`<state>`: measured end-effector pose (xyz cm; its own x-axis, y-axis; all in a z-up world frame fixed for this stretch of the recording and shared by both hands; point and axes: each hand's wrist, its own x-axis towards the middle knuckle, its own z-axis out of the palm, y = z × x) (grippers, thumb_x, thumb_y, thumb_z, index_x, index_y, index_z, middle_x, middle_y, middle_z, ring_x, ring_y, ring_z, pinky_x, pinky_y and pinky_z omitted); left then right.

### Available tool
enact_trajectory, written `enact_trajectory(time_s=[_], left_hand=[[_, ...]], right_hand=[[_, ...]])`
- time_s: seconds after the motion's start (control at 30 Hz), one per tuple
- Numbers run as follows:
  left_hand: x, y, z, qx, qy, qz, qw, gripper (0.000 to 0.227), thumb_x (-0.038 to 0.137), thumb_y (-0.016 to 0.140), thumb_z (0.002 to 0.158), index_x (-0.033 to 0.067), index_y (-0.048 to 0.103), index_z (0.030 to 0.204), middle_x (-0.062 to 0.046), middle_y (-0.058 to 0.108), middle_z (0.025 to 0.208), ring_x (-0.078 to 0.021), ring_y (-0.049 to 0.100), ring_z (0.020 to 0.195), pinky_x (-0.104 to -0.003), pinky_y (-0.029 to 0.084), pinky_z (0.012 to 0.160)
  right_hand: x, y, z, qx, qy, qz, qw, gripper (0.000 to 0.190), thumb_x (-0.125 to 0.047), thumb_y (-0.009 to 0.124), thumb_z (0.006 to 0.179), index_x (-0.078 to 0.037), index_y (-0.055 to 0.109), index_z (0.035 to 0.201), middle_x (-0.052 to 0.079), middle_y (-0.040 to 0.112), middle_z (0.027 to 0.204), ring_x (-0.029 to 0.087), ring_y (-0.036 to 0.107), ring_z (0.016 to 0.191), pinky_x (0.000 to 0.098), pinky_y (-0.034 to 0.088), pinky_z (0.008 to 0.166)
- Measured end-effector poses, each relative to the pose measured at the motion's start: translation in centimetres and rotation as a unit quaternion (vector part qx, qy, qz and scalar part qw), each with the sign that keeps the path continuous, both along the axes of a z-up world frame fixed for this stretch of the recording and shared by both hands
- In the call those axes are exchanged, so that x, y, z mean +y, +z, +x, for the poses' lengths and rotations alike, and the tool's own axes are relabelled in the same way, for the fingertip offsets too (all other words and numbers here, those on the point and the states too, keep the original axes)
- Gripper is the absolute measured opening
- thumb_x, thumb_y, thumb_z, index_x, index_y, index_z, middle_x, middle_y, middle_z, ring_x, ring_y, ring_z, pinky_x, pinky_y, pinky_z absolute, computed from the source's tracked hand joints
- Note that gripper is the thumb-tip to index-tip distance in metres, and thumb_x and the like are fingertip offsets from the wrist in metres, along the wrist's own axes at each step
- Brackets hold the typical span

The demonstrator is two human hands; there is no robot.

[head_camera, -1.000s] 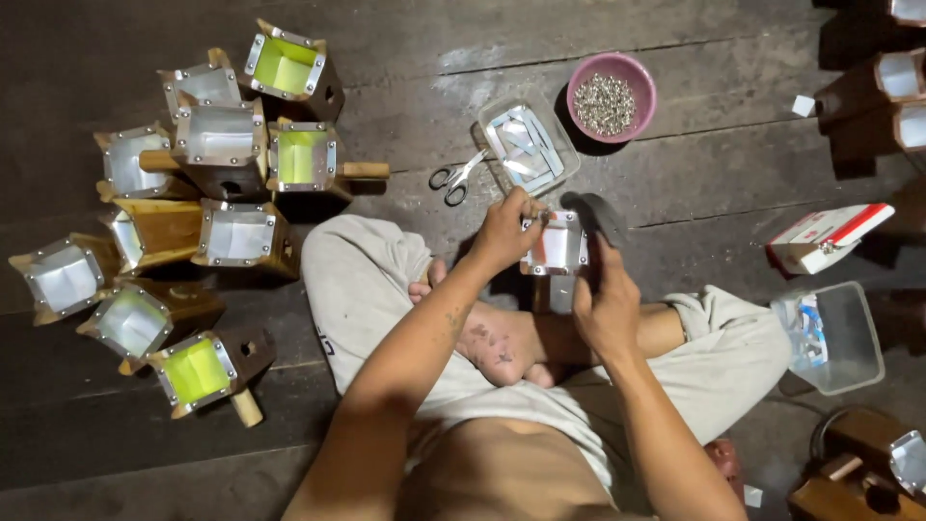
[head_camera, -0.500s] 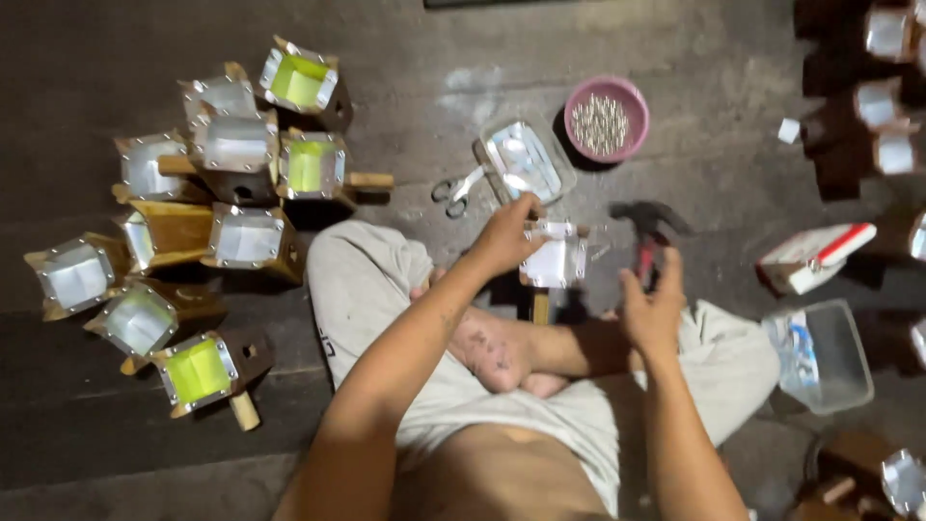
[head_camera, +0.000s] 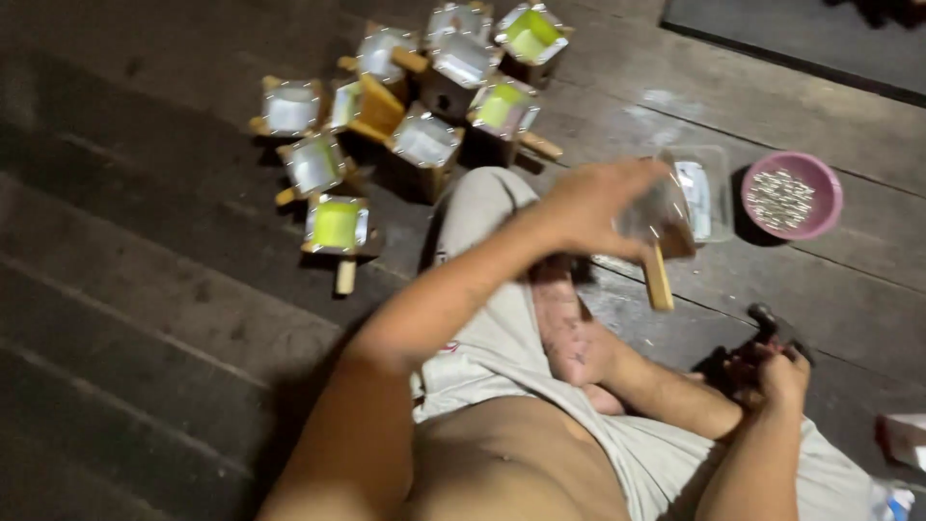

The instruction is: Assembling wooden lanterns by hammering small nails to secure the translucent panels to the wooden frame.

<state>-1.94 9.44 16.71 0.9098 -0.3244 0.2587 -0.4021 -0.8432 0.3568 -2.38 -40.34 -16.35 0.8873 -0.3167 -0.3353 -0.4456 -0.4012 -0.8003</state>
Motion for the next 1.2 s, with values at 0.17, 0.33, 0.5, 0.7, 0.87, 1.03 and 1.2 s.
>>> enact_trajectory(time_s=[0.17, 0.33, 0.5, 0.7, 0.87, 1.03, 1.2], left_hand=[[14.6, 11.2, -5.2, 0.015, 0.084, -0.172, 0.981, 0.100, 0.047, 0.098, 0.061, 0.0084, 0.052, 0.140, -0.016, 0.064, 0.137, -0.0339, 0.066, 0.123, -0.051, 0.050, 0.108], [27.7, 10.2, -7.1, -0.082, 0.176, -0.163, 0.967, 0.086, 0.012, 0.088, 0.074, 0.0118, 0.040, 0.146, -0.021, 0.060, 0.136, -0.0390, 0.061, 0.120, -0.049, 0.049, 0.101], [32.6, 1.5, -8.2, -0.196, 0.347, -0.193, 0.897, 0.082, 0.021, 0.085, 0.083, 0.0173, 0.039, 0.151, -0.024, 0.047, 0.140, -0.0420, 0.051, 0.123, -0.052, 0.044, 0.102], [29.3, -4.5, -10.5, -0.228, 0.396, -0.067, 0.887, 0.092, 0.031, 0.094, 0.073, 0.0114, 0.044, 0.147, -0.028, 0.041, 0.139, -0.0503, 0.053, 0.121, -0.058, 0.045, 0.102], [27.2, -3.6, -11.7, -0.228, 0.358, -0.008, 0.906, 0.108, 0.035, 0.100, 0.061, 0.0099, 0.047, 0.152, -0.038, 0.026, 0.153, -0.0618, 0.045, 0.132, -0.071, 0.040, 0.107], [24.4, -0.9, -11.3, -0.281, 0.352, 0.083, 0.889, 0.102, 0.047, 0.093, 0.074, 0.0007, 0.047, 0.153, -0.041, 0.029, 0.153, -0.0670, 0.045, 0.126, -0.081, 0.036, 0.095], [12.5, -4.0, -4.4, -0.312, 0.238, -0.077, 0.916, 0.089, 0.045, 0.092, 0.068, 0.0031, 0.059, 0.139, -0.032, 0.046, 0.138, -0.0506, 0.045, 0.128, -0.060, 0.033, 0.109]], right_hand=[[4.0, 3.8, -1.0, 0.030, -0.041, 0.070, 0.996, 0.027, -0.013, 0.072, 0.095, -0.002, 0.061, 0.118, 0.011, 0.068, 0.095, 0.021, 0.065, 0.076, 0.0359, 0.052, 0.064], [5.8, 5.9, -1.3, 0.041, -0.019, -0.024, 0.999, 0.028, -0.016, 0.078, 0.092, 0.001, 0.064, 0.109, 0.014, 0.063, 0.085, 0.024, 0.053, 0.067, 0.0410, 0.046, 0.058], [8.2, 8.8, -2.6, 0.043, -0.012, 0.010, 0.999, 0.024, -0.009, 0.072, 0.091, 0.002, 0.066, 0.112, 0.020, 0.066, 0.095, 0.029, 0.060, 0.080, 0.0390, 0.049, 0.068], [8.4, 7.9, -2.4, 0.080, -0.013, -0.057, 0.995, 0.045, -0.022, 0.078, 0.090, 0.002, 0.069, 0.127, 0.030, 0.069, 0.110, 0.044, 0.063, 0.102, 0.0521, 0.052, 0.083], [9.4, 9.2, -2.7, 0.094, -0.040, -0.092, 0.991, 0.050, -0.027, 0.077, 0.094, -0.003, 0.067, 0.137, 0.030, 0.071, 0.119, 0.049, 0.061, 0.122, 0.0587, 0.050, 0.095], [10.3, 14.4, -3.1, 0.018, -0.045, -0.107, 0.993, 0.058, -0.027, 0.080, 0.090, 0.001, 0.065, 0.138, 0.034, 0.068, 0.124, 0.052, 0.062, 0.119, 0.0602, 0.050, 0.097], [10.3, 22.4, -0.8, -0.080, -0.033, -0.106, 0.991, 0.060, -0.024, 0.080, 0.092, 0.013, 0.062, 0.135, 0.040, 0.063, 0.122, 0.057, 0.061, 0.116, 0.0627, 0.048, 0.099]])
